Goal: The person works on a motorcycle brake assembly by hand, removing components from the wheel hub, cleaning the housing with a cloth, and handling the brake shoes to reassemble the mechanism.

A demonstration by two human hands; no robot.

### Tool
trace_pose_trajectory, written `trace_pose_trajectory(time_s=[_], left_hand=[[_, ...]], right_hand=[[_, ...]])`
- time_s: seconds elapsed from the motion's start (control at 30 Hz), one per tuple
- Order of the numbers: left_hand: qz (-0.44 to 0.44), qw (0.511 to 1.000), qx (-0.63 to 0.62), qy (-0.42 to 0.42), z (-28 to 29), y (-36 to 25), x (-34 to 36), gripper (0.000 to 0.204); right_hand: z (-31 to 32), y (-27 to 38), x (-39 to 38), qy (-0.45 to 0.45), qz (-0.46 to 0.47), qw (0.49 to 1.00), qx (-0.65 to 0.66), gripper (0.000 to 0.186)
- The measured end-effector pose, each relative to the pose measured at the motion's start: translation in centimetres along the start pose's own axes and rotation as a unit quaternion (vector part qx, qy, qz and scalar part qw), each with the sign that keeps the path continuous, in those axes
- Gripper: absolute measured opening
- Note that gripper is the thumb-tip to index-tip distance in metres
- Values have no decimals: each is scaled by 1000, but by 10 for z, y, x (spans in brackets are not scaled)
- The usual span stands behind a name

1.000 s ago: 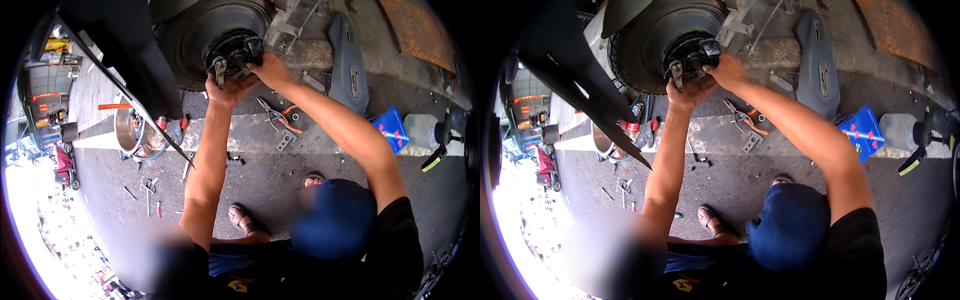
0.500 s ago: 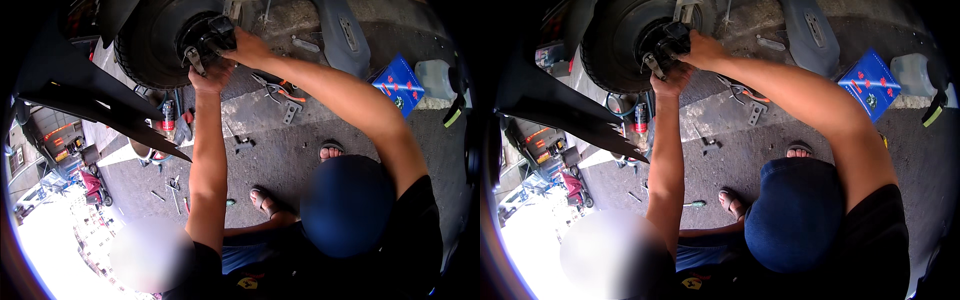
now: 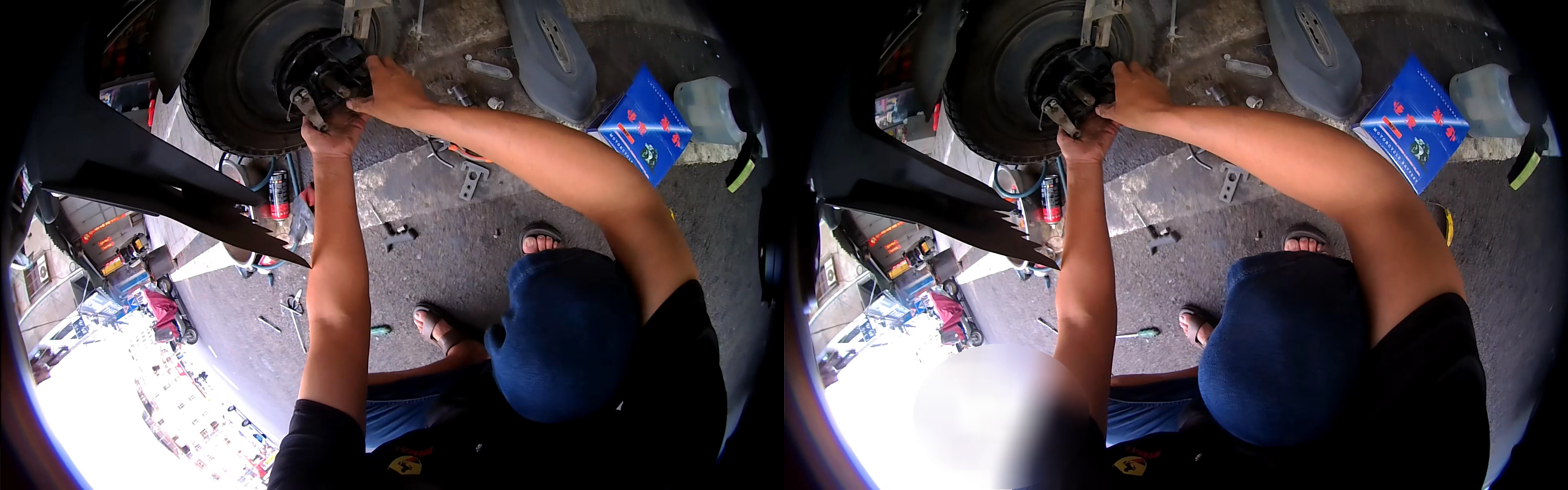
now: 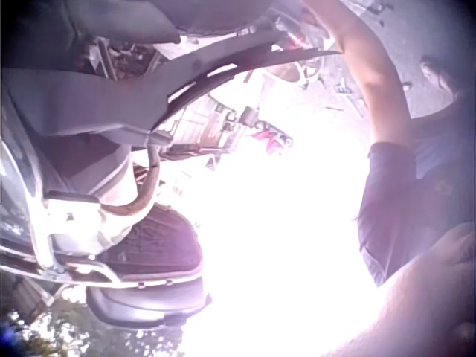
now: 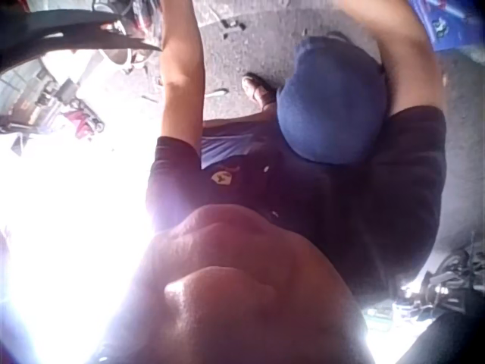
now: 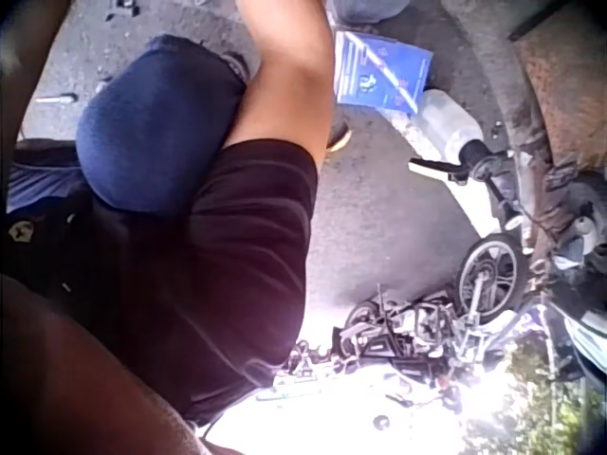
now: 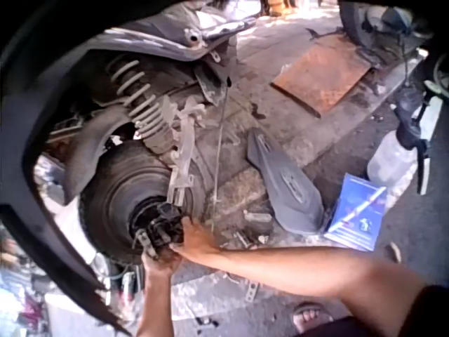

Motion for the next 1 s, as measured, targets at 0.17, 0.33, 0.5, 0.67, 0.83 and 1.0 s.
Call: trace_pose_trajectory(time_s=[0.17, 0.33, 0.5, 0.67, 0.83, 1.0], left_hand=[[-20, 998, -20, -60, 0, 6, 1, 73], [-60, 992, 9, -110, 1, -1, -2, 69], [-51, 990, -16, -132, -9, 8, -2, 65], [-44, 992, -30, -112, -12, 8, -3, 62], [-62, 992, -10, -110, -12, 8, -3, 51], [-26, 995, -41, -84, -14, 10, -3, 58]], right_hand=[[0, -6, 3, 3, -8, 1000, 9, 67], [4, -1, 12, -29, -4, 999, 34, 62], [14, -2, 16, -62, 8, 996, 66, 59], [13, 1, 15, -60, 4, 996, 66, 58], [12, 1, 15, -53, -6, 997, 58, 60], [10, -8, 17, -67, 7, 996, 58, 56]])
Point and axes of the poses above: each hand's wrist, its own x-axis towards the middle knuckle, its own z-axis out of the back of the hand, y = z × x, the point moved 6 cm from there along x, towards the middle knuckle, and after that the axes turned 1 degree about -x, right-handed, at the moved point
